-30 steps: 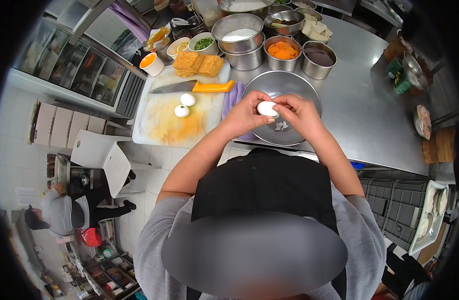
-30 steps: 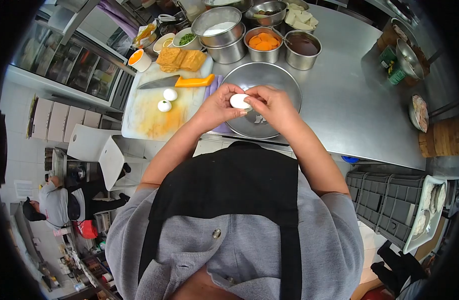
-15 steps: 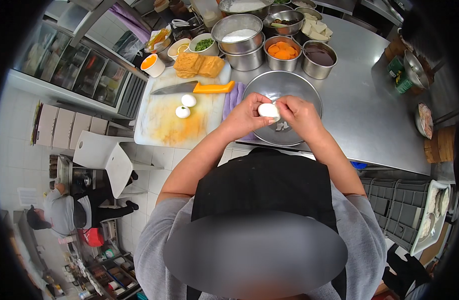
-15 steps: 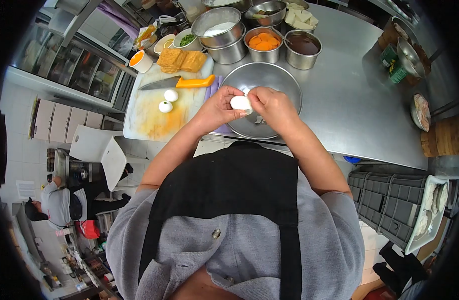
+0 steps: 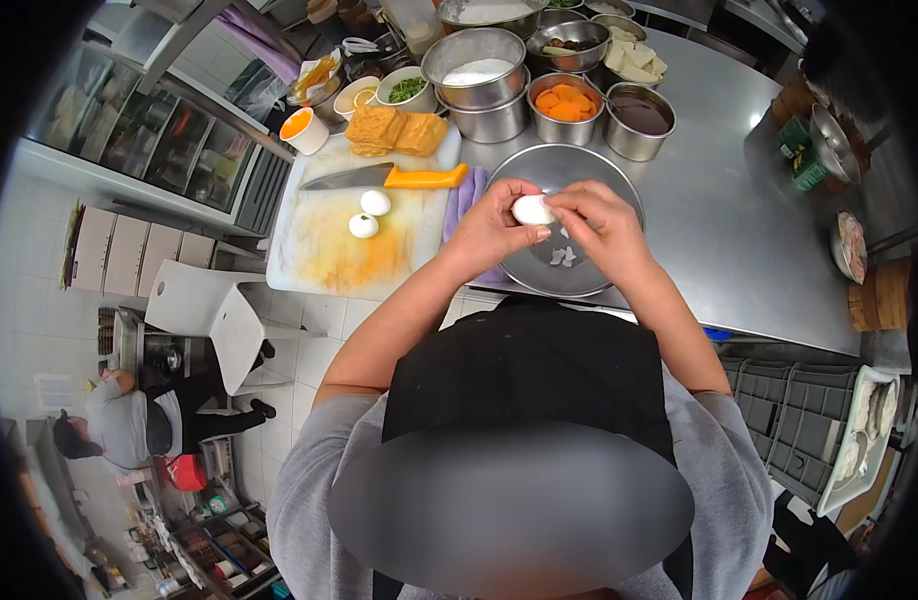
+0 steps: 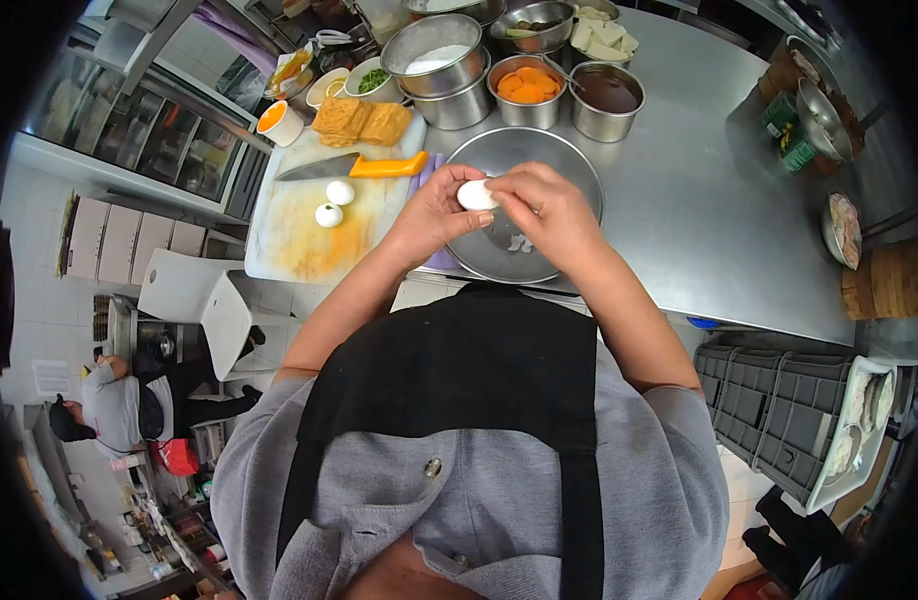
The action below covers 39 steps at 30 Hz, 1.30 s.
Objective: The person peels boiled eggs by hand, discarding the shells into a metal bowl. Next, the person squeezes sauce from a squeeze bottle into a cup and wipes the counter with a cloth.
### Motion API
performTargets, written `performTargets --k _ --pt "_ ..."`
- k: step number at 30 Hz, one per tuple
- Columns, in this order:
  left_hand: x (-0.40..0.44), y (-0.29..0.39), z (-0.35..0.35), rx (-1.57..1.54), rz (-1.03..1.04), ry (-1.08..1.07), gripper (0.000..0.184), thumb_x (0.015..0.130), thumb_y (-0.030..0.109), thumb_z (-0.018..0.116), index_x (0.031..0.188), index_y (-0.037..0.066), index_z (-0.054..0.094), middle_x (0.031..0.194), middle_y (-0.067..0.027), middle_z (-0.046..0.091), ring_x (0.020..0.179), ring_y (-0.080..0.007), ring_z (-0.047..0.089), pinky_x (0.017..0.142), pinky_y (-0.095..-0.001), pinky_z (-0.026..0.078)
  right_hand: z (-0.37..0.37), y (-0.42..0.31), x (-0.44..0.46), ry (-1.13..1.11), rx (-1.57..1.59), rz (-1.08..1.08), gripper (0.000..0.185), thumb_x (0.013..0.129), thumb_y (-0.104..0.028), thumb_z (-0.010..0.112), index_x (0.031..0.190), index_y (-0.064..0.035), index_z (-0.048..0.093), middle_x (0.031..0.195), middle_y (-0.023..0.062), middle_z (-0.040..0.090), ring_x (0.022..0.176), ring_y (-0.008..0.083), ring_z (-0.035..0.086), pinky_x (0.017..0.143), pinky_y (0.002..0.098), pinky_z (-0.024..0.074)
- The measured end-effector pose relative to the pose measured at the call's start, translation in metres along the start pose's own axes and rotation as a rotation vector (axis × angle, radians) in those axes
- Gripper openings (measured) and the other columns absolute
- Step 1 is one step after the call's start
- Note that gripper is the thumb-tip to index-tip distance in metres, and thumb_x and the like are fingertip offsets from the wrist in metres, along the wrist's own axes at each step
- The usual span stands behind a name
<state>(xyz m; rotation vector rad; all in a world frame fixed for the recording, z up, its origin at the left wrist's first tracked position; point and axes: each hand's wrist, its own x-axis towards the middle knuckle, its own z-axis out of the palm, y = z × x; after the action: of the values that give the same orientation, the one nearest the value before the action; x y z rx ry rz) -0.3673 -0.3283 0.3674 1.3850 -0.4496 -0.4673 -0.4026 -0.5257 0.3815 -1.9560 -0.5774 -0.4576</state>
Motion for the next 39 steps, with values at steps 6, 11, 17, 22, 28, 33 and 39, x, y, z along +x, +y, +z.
performTargets --k 6,11,17,22,28,33,39 --pt "0.002 -0.002 0.001 0.010 0.020 0.032 0.048 0.080 -0.008 0.068 0.120 0.003 0.043 0.111 -0.0070 0.055 0.099 -0.0125 0.058 0.083 -0.0262 0.052 0.005 -0.003 -0.003 0.033 -0.141 -0.114 0.017 0.080 -0.007 0.070 0.097 -0.0064 0.069 0.093 0.0086 0.062 0.083 0.0269 0.063 0.070 0.0356 0.0506" --pt "0.000 -0.001 0.000 0.070 0.052 0.045 0.046 0.081 -0.008 0.067 0.119 0.006 0.046 0.115 -0.0060 0.057 0.104 -0.0132 0.058 0.089 -0.0271 0.050 0.002 -0.004 -0.002 0.030 -0.215 -0.202 0.014 0.076 -0.003 0.071 0.089 -0.0047 0.066 0.090 0.0089 0.060 0.080 0.0273 0.062 0.068 0.0367 0.0500" --pt "0.001 0.000 -0.003 0.002 0.064 0.008 0.047 0.080 -0.008 0.068 0.119 0.007 0.047 0.116 -0.0062 0.057 0.106 -0.0137 0.057 0.090 -0.0281 0.050 0.000 -0.004 -0.001 -0.037 -0.300 -0.219 0.018 0.072 -0.001 0.071 0.086 -0.0031 0.060 0.090 0.0103 0.059 0.078 0.0274 0.060 0.068 0.0365 0.0498" --pt "-0.001 -0.001 -0.004 -0.008 0.024 0.039 0.046 0.080 -0.008 0.069 0.117 0.008 0.047 0.115 -0.0054 0.057 0.105 -0.0127 0.056 0.089 -0.0273 0.050 -0.007 -0.001 -0.002 -0.042 -0.159 -0.087 0.013 0.076 -0.005 0.069 0.085 -0.0049 0.060 0.089 0.0080 0.059 0.075 0.0279 0.062 0.063 0.0372 0.0509" --pt "0.001 -0.003 0.000 -0.013 0.064 0.024 0.047 0.080 -0.006 0.070 0.117 0.005 0.045 0.109 -0.0061 0.057 0.098 -0.0127 0.059 0.083 -0.0269 0.053 -0.002 -0.007 0.000 0.065 -0.192 -0.164 0.010 0.078 -0.006 0.070 0.086 -0.0045 0.064 0.089 0.0073 0.060 0.074 0.0273 0.063 0.062 0.0364 0.0510" --pt "-0.002 -0.003 0.001 0.001 0.044 0.028 0.046 0.080 -0.004 0.071 0.118 0.004 0.046 0.110 -0.0059 0.057 0.099 -0.0125 0.059 0.082 -0.0268 0.052 0.001 -0.005 0.000 0.002 -0.363 -0.302 0.015 0.073 -0.006 0.072 0.084 -0.0062 0.062 0.085 0.0070 0.060 0.070 0.0276 0.061 0.059 0.0364 0.0490" --pt "-0.003 -0.008 0.000 -0.014 0.042 0.036 0.046 0.080 -0.004 0.071 0.119 0.005 0.048 0.111 -0.0056 0.057 0.100 -0.0128 0.058 0.084 -0.0274 0.052 0.009 0.000 -0.003 -0.024 -0.366 -0.273 0.014 0.073 -0.009 0.066 0.078 -0.0079 0.053 0.077 0.0072 0.055 0.065 0.0281 0.060 0.058 0.0397 0.0492"
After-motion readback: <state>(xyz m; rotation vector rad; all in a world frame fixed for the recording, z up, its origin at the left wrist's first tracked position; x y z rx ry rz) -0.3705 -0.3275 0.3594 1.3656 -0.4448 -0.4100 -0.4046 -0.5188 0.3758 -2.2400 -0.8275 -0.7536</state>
